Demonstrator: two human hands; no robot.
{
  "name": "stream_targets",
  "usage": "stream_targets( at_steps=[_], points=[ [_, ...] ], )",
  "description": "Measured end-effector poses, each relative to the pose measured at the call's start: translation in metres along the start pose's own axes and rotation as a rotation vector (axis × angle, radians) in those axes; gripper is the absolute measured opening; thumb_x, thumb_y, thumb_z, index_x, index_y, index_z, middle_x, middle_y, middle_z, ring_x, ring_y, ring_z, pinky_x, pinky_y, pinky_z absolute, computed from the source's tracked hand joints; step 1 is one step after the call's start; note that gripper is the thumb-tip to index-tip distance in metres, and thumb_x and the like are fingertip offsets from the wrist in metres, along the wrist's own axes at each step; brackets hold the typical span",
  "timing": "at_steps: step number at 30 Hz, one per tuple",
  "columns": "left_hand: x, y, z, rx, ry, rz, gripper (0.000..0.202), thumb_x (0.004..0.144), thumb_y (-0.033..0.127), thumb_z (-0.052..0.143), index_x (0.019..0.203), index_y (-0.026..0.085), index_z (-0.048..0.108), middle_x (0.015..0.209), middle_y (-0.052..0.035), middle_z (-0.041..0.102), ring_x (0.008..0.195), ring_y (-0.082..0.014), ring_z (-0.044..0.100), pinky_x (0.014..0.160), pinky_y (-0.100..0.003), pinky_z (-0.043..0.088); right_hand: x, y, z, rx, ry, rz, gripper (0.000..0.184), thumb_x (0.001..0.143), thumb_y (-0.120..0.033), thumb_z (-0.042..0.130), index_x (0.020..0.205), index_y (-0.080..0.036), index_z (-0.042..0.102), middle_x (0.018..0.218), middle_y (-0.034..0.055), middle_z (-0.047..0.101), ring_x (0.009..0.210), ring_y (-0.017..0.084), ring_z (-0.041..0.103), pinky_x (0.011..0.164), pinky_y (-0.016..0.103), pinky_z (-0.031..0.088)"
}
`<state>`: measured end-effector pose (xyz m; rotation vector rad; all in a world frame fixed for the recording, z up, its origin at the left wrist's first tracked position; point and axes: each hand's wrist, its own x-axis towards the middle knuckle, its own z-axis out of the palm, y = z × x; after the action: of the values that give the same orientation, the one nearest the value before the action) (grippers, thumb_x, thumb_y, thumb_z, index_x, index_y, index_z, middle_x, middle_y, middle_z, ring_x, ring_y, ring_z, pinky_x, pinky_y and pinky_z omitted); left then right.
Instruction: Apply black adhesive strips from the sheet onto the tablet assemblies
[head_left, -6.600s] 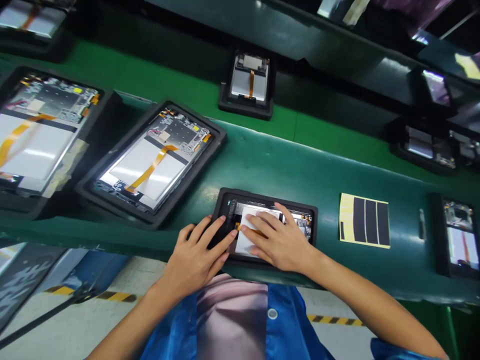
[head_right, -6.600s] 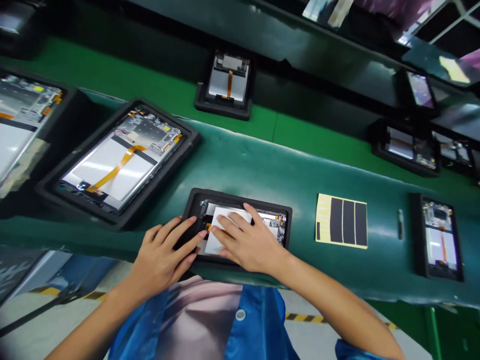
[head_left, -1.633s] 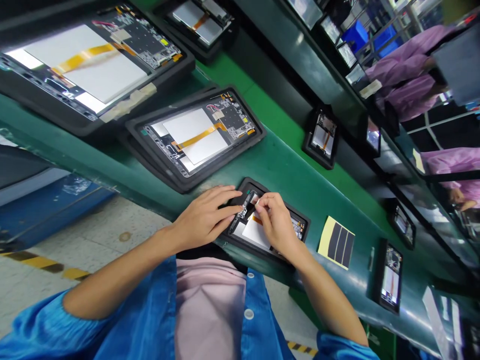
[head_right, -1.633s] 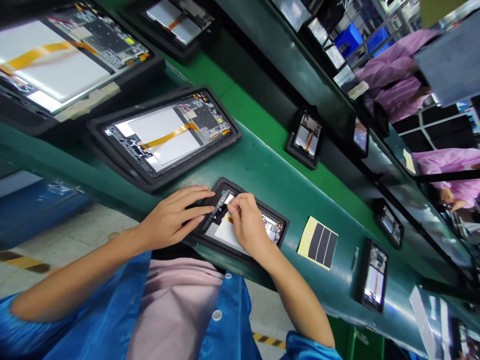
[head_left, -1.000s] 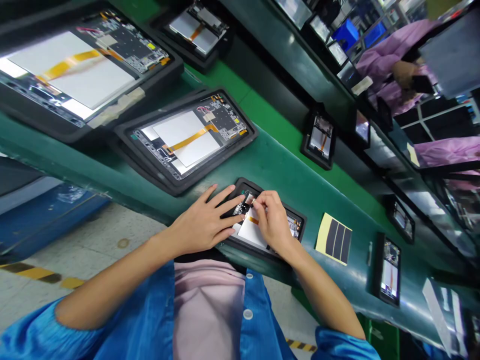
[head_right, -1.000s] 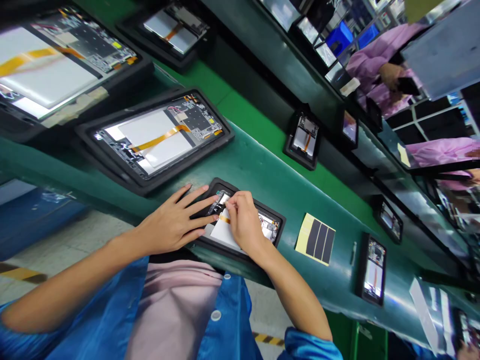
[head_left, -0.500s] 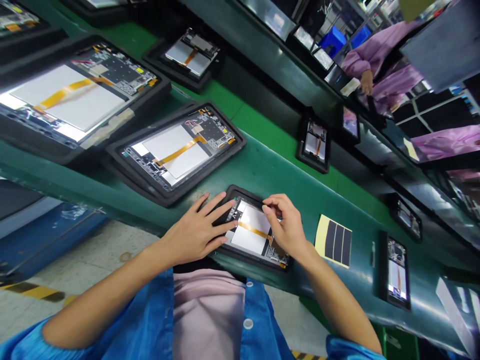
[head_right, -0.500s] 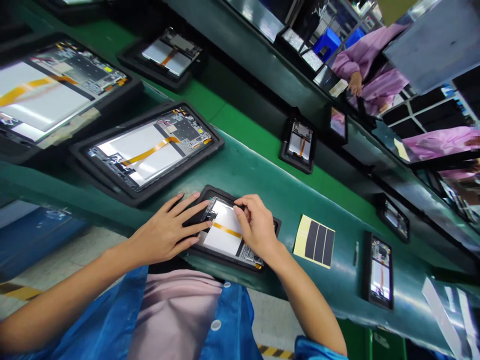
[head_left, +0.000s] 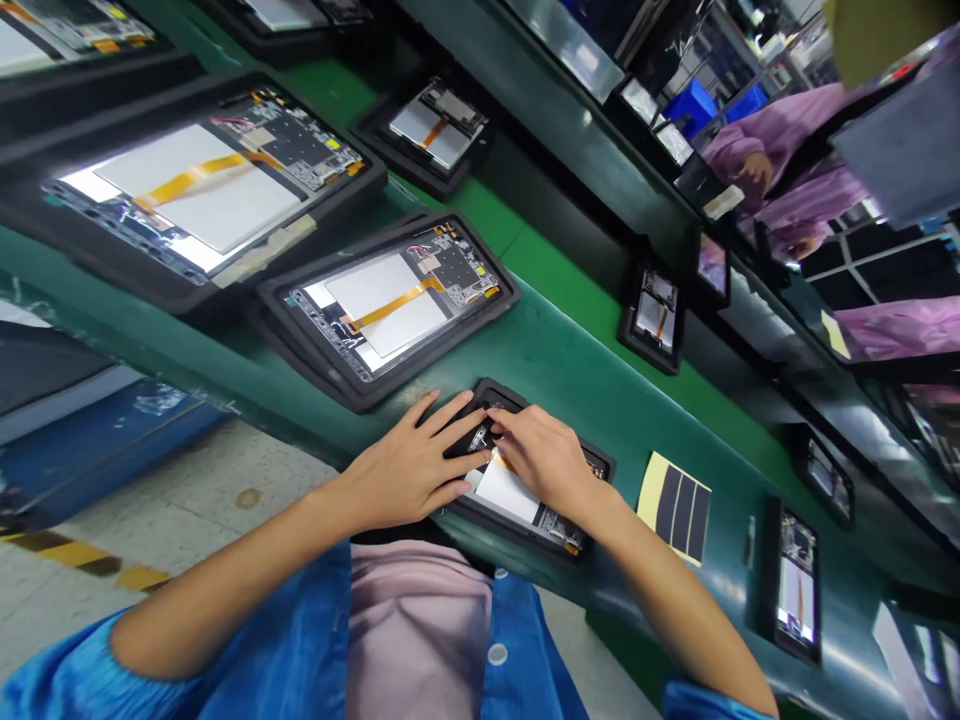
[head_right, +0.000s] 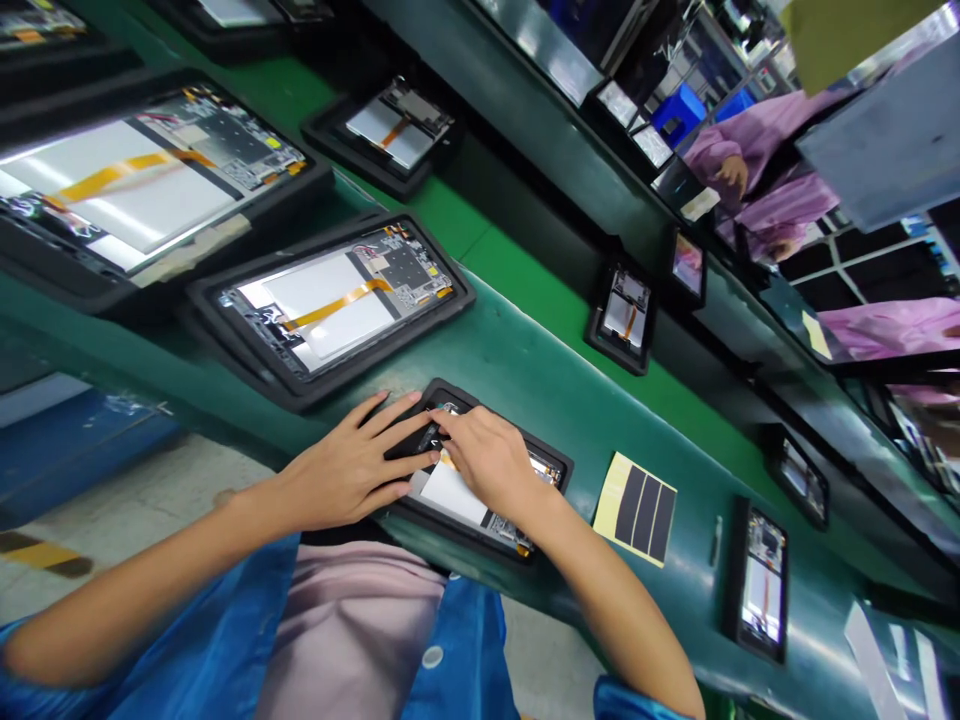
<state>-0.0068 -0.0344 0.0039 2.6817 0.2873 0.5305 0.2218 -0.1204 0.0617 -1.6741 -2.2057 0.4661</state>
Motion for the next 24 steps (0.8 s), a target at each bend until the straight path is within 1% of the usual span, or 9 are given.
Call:
stream_targets(
  at_steps=[3, 7, 13, 16, 19, 21, 24],
  points=[
    [0.001, 0.001, 0.0, 0.001, -0.001, -0.004, 0.045, 0.096, 0.044, 0.066, 0.139, 0.032, 0.065, 0.159, -0.0118, 0.051, 0.153, -0.0396, 0.037, 0.124, -0.065, 0.028, 0.001, 0.001, 0.001, -0.049, -0.02, -0.005, 0.037, 0.104, -0.021, 0.054, 0.141, -0.025, 0.059, 0.109, 0.0103, 0.076, 0.095, 0.024, 0.068, 0.084, 0.039, 0.059],
    [0.0, 0.001, 0.0, -0.006, 0.002, -0.003, 0.046, 0.096, 0.044, 0.065, 0.14, 0.031, 0.065, 0.159, -0.0126, 0.05, 0.152, -0.0411, 0.037, 0.123, -0.066, 0.029, 0.0, 0.001, 0.004, -0.062, -0.021, 0.0, 0.036, 0.105, -0.021, 0.051, 0.141, -0.024, 0.06, 0.106, 0.0107, 0.076, 0.092, 0.024, 0.068, 0.083, 0.039, 0.058],
    [0.001, 0.001, 0.001, 0.006, -0.008, -0.004, 0.045, 0.098, 0.047, 0.062, 0.139, 0.031, 0.065, 0.159, -0.0136, 0.049, 0.152, -0.0417, 0.037, 0.121, -0.067, 0.032, -0.001, 0.003, 0.009, -0.15, -0.043, -0.034, 0.043, 0.107, -0.019, 0.044, 0.15, -0.021, 0.05, 0.1, 0.0099, 0.074, 0.088, 0.024, 0.065, 0.083, 0.039, 0.057],
    [0.001, 0.001, 0.002, 0.008, -0.002, -0.005, 0.045, 0.098, 0.047, 0.061, 0.14, 0.031, 0.065, 0.159, -0.0132, 0.05, 0.152, -0.0415, 0.037, 0.12, -0.067, 0.031, -0.001, 0.004, 0.012, -0.121, 0.013, -0.05, 0.049, 0.107, -0.018, 0.043, 0.156, -0.02, 0.04, 0.1, 0.0097, 0.073, 0.087, 0.025, 0.063, 0.081, 0.04, 0.058],
    [-0.001, 0.001, 0.003, 0.005, 0.002, 0.0, 0.045, 0.099, 0.047, 0.06, 0.14, 0.031, 0.064, 0.159, -0.0131, 0.05, 0.152, -0.0417, 0.038, 0.121, -0.067, 0.03, -0.001, 0.005, 0.013, -0.075, 0.081, -0.049, 0.057, 0.106, -0.016, 0.045, 0.161, -0.021, 0.03, 0.101, 0.0085, 0.071, 0.086, 0.024, 0.062, 0.08, 0.039, 0.058],
    [-0.001, 0.001, 0.003, 0.002, -0.002, 0.0, 0.045, 0.099, 0.047, 0.06, 0.141, 0.031, 0.064, 0.16, -0.0132, 0.049, 0.152, -0.0419, 0.037, 0.121, -0.067, 0.03, -0.001, 0.006, 0.012, -0.046, 0.107, -0.031, 0.059, 0.106, -0.016, 0.045, 0.162, -0.023, 0.028, 0.102, 0.0079, 0.071, 0.089, 0.023, 0.062, 0.082, 0.038, 0.058],
    [-0.001, 0.001, 0.003, 0.001, -0.012, -0.006, 0.046, 0.098, 0.049, 0.06, 0.141, 0.032, 0.064, 0.162, -0.0123, 0.047, 0.153, -0.0416, 0.034, 0.122, -0.067, 0.027, -0.002, 0.006, 0.009, -0.01, 0.149, -0.002, 0.059, 0.106, -0.016, 0.047, 0.162, -0.025, 0.028, 0.102, 0.0058, 0.071, 0.09, 0.022, 0.063, 0.083, 0.038, 0.058]
  ],
)
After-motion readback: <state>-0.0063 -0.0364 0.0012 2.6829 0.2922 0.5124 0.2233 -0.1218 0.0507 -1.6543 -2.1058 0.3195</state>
